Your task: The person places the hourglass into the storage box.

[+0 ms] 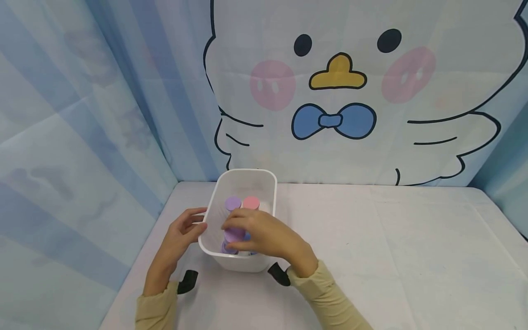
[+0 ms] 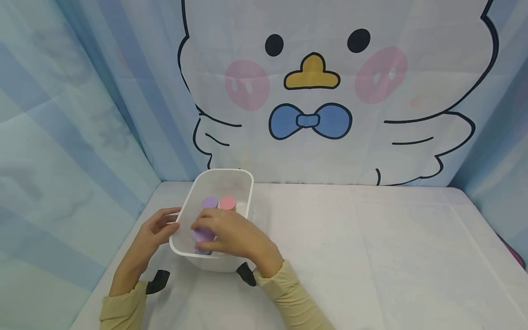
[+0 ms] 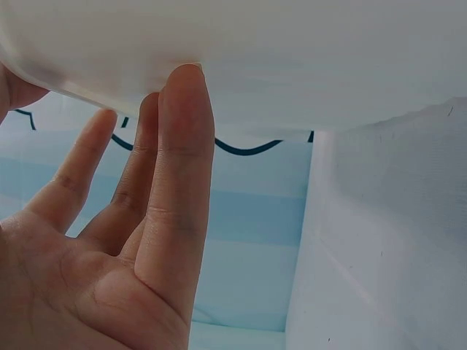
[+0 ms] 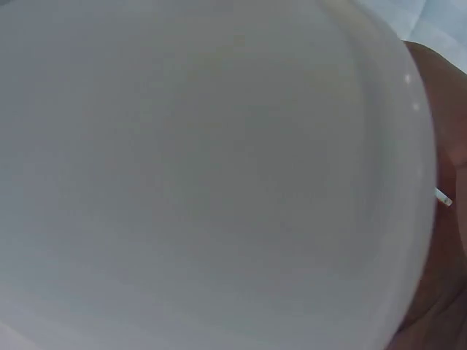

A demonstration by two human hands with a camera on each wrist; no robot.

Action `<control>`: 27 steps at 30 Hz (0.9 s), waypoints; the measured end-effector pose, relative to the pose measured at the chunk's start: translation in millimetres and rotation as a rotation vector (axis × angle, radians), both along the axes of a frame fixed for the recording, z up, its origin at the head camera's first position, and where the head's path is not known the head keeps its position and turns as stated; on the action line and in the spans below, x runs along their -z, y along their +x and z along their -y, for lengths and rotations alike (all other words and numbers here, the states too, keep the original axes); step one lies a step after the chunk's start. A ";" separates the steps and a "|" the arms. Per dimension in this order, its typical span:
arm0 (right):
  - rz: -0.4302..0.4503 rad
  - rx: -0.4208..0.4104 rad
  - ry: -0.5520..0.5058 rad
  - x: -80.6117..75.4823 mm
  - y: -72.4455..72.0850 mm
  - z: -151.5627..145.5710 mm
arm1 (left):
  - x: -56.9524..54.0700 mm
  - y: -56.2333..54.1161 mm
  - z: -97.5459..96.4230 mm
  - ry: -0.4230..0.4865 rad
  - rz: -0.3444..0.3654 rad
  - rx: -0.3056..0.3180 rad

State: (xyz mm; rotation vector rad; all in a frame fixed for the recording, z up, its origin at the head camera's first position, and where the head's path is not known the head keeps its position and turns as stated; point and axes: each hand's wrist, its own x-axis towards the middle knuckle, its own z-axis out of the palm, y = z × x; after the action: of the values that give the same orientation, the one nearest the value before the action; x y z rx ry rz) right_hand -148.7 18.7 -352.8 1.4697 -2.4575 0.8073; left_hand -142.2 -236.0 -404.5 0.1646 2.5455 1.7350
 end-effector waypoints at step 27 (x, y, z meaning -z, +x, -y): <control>0.052 0.024 0.170 11.8 -0.6 14.7 | 1.7 -0.5 1.2 0.019 -0.009 0.013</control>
State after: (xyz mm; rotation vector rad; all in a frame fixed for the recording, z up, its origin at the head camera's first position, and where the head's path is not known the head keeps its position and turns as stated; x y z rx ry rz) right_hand -149.3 4.0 -364.6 1.4884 -2.6342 0.6543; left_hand -142.7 -237.2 -406.3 0.1901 2.5284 1.7588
